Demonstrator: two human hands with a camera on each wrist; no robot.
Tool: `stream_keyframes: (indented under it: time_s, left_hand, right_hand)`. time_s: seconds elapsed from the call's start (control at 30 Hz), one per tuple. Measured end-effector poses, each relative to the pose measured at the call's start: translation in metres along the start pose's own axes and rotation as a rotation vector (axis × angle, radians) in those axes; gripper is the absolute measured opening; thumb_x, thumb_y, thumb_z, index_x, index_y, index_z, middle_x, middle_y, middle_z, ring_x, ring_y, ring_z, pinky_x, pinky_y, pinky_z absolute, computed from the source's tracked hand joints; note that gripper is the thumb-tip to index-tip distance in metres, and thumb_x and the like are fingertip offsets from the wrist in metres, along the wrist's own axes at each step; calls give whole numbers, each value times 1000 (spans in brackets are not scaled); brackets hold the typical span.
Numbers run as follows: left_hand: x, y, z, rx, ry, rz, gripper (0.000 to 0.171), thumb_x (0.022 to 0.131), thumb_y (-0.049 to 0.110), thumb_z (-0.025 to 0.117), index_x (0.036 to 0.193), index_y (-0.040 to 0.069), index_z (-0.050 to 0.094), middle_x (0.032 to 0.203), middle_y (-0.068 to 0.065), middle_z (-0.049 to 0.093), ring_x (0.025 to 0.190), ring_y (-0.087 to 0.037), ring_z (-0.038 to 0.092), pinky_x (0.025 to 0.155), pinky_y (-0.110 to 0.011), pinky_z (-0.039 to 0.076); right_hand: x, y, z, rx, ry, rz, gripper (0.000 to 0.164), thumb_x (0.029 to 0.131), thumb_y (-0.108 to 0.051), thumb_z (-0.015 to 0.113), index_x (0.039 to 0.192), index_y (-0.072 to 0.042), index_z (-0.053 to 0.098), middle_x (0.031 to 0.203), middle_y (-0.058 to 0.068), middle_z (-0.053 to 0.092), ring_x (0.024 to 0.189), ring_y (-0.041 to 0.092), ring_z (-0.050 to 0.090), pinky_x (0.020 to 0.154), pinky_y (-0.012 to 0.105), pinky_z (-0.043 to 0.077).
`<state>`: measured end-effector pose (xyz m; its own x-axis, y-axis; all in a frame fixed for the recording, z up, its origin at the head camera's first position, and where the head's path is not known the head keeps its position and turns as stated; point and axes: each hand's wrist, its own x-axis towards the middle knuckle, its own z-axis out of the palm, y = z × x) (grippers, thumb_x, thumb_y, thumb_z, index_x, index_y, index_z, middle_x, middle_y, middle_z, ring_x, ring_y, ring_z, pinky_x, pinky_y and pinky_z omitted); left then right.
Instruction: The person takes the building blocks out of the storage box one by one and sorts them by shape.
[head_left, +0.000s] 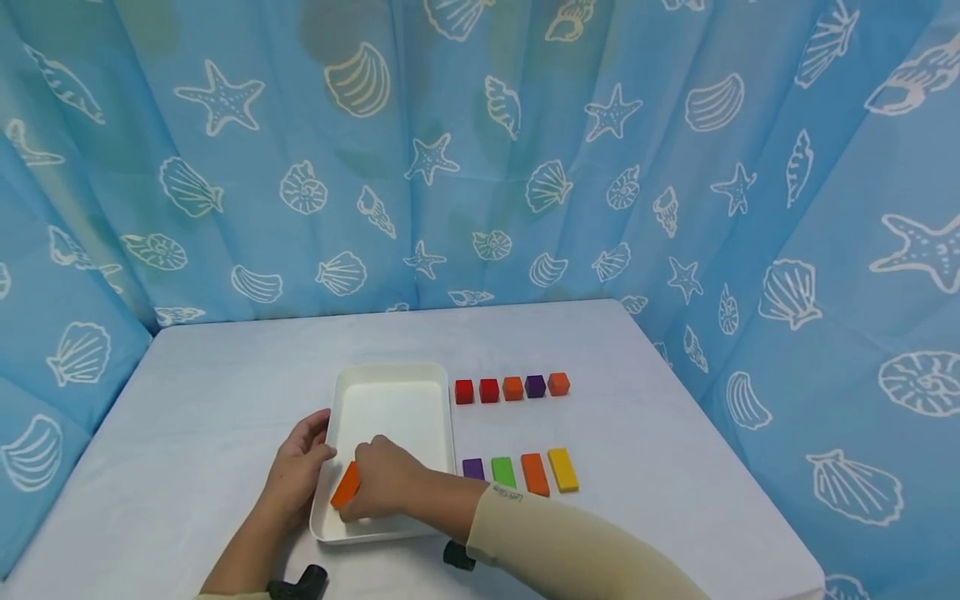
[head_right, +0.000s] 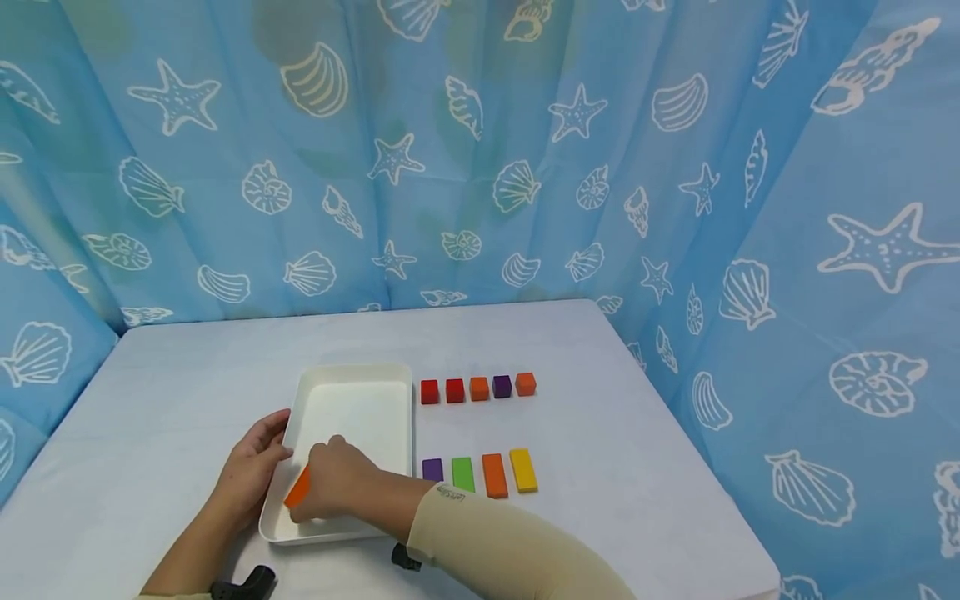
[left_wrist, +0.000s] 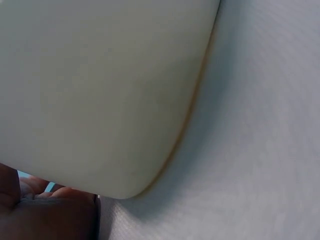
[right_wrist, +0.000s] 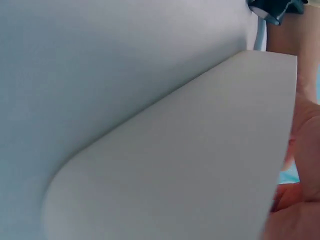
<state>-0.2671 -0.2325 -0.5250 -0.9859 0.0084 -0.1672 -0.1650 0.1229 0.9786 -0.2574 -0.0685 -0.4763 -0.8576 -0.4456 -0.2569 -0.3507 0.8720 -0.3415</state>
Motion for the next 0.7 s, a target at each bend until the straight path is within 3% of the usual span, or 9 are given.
stream_keyframes:
  time_s: [0.1, 0.33, 0.47, 0.57, 0.7]
  left_hand:
    - [0, 0, 0, -11, -1, -7, 70, 98, -1, 49, 165, 2, 27, 173, -21, 24, 160, -38, 21, 127, -53, 22]
    - [-1, 2, 1, 1, 15, -22, 71, 98, -1, 50, 165, 2, 27, 173, -21, 24, 160, -38, 22, 126, -53, 23]
    - [-1, 2, 1, -8, 13, -24, 71, 98, -1, 50, 165, 3, 28, 173, -21, 25, 160, -38, 22, 126, -54, 23]
    - [-1, 2, 2, -11, 10, -19, 71, 97, -1, 49, 165, 2, 28, 172, -22, 25, 160, -38, 22, 126, -54, 24]
    - [-1, 0, 2, -4, 16, -15, 70, 98, -1, 49, 164, 3, 28, 172, -21, 26, 160, -38, 22, 126, -55, 24]
  right_hand:
    - [0, 6, -2, 36, 6, -60, 46, 79, -39, 91, 109, -13, 67, 86, -6, 53, 74, 6, 52, 60, 16, 47]
    - [-2, 21, -4, 66, 17, -185, 62, 79, -37, 91, 133, -16, 69, 97, -10, 53, 82, 2, 50, 68, 13, 46]
    - [-4, 31, -7, 94, 24, -266, 59, 82, -35, 89, 134, -18, 69, 101, -12, 53, 85, 0, 50, 71, 12, 47]
    - [-7, 39, -11, 152, 14, -330, 58, 84, -32, 89, 135, -17, 68, 106, -13, 53, 90, -2, 52, 78, 11, 48]
    - [-13, 51, -15, 312, -19, -392, 59, 84, -25, 90, 137, -17, 67, 115, -16, 56, 98, -6, 59, 88, 12, 52]
